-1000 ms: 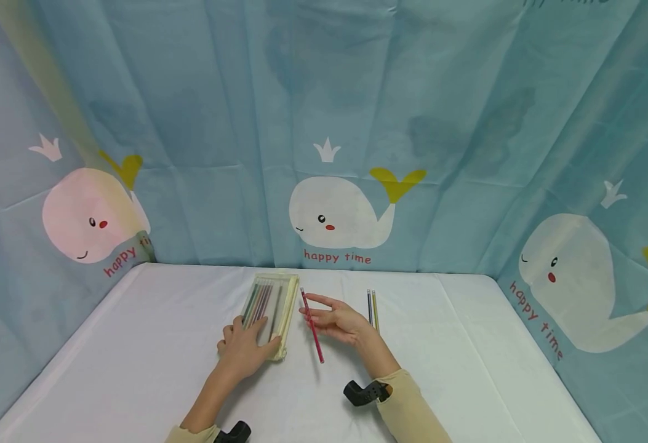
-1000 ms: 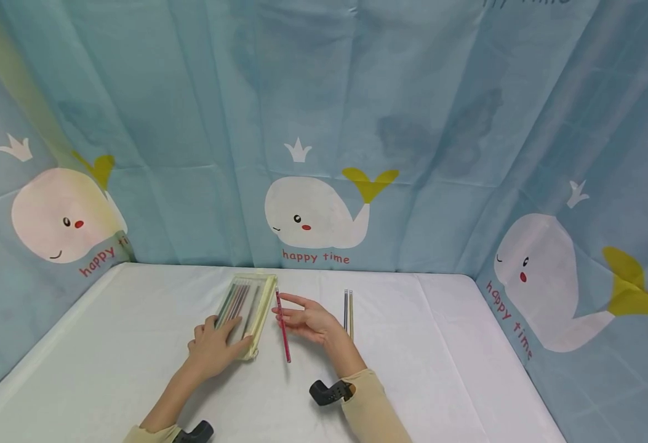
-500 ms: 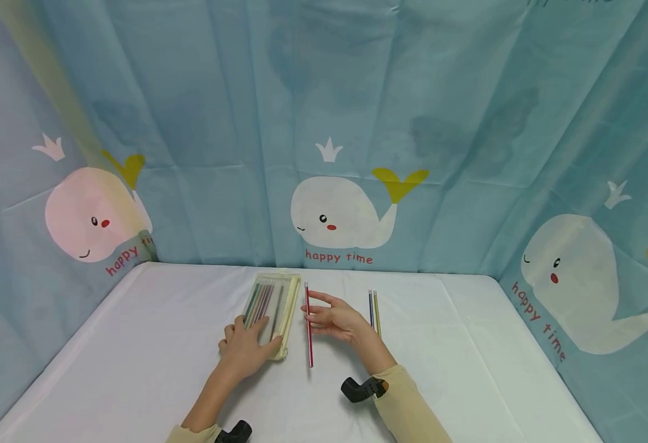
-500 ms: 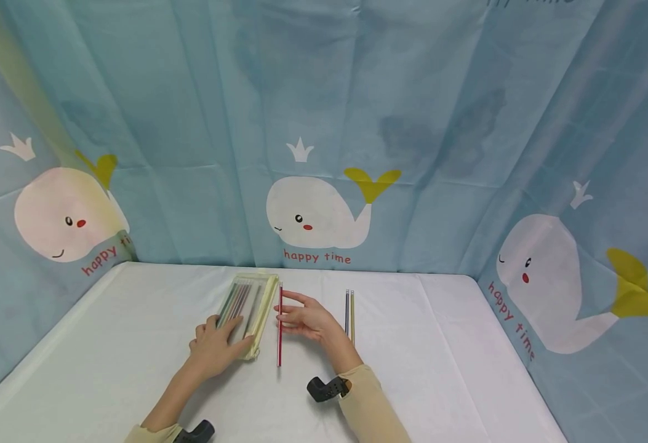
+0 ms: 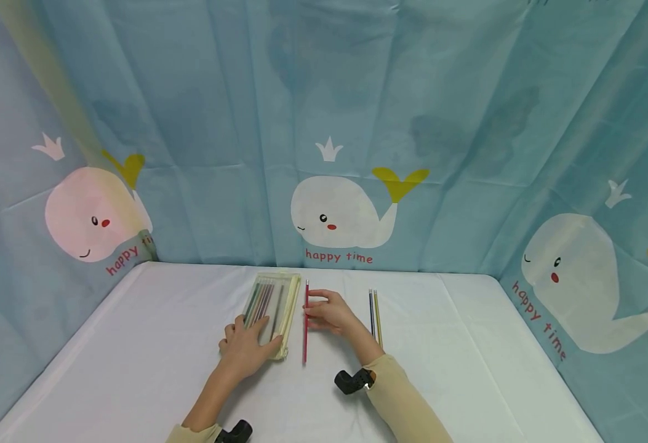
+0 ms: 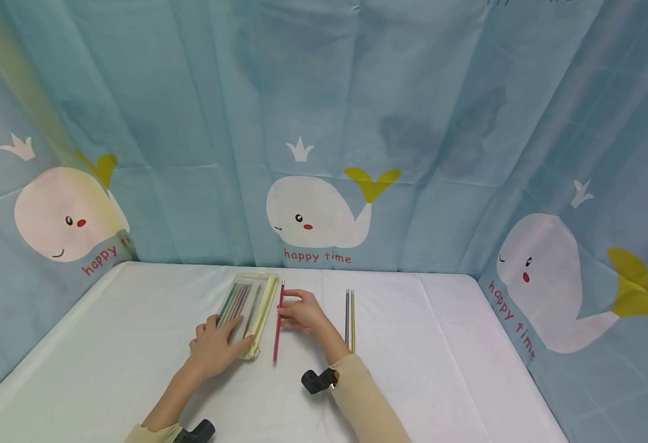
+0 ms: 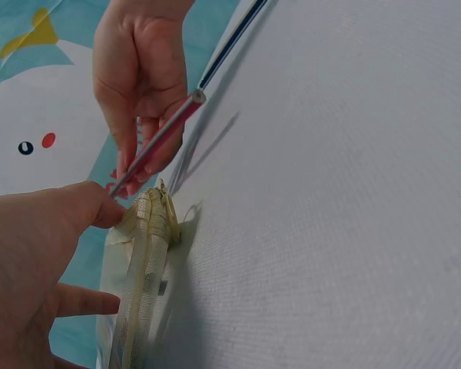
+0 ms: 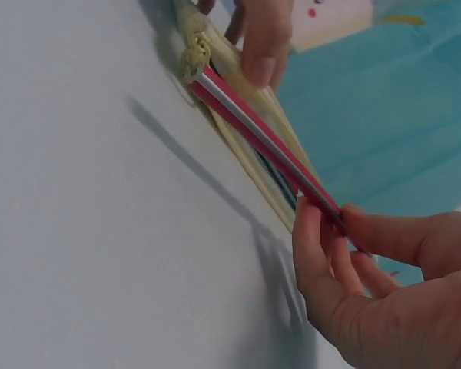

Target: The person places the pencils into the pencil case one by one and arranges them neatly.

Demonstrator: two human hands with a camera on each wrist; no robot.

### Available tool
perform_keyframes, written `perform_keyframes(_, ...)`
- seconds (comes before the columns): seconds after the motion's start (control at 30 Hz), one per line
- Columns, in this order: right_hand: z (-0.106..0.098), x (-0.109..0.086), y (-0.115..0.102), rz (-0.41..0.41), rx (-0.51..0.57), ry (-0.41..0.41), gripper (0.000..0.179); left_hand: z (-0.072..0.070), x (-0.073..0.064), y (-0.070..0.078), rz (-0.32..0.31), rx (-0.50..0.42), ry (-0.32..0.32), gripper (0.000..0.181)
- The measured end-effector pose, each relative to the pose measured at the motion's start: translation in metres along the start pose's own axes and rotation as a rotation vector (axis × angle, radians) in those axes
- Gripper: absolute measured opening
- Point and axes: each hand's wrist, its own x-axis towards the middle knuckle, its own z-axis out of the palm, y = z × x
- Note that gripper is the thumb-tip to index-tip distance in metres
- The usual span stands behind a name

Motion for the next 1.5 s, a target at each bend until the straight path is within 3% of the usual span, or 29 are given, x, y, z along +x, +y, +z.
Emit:
perform_keyframes(0.27,0.015,0.01,-0.001,0.001,-0.031,0.057,0.043,0.0,0.0,0.001,-0.009,0.005,-0.004,0.072)
perform_keyframes(0.77,0.033,0.03,0.001,0.035,-0.001,0.15,0.04,0.0,0.0,0.0,-0.008,0.006,0.006,0.071)
perform_keyframes(1.5,0.058,0.035,0.0,-0.008,-0.015,0.229,0.038,0.0,0.0,0.0,-0.008,0.004,0.004,0.07)
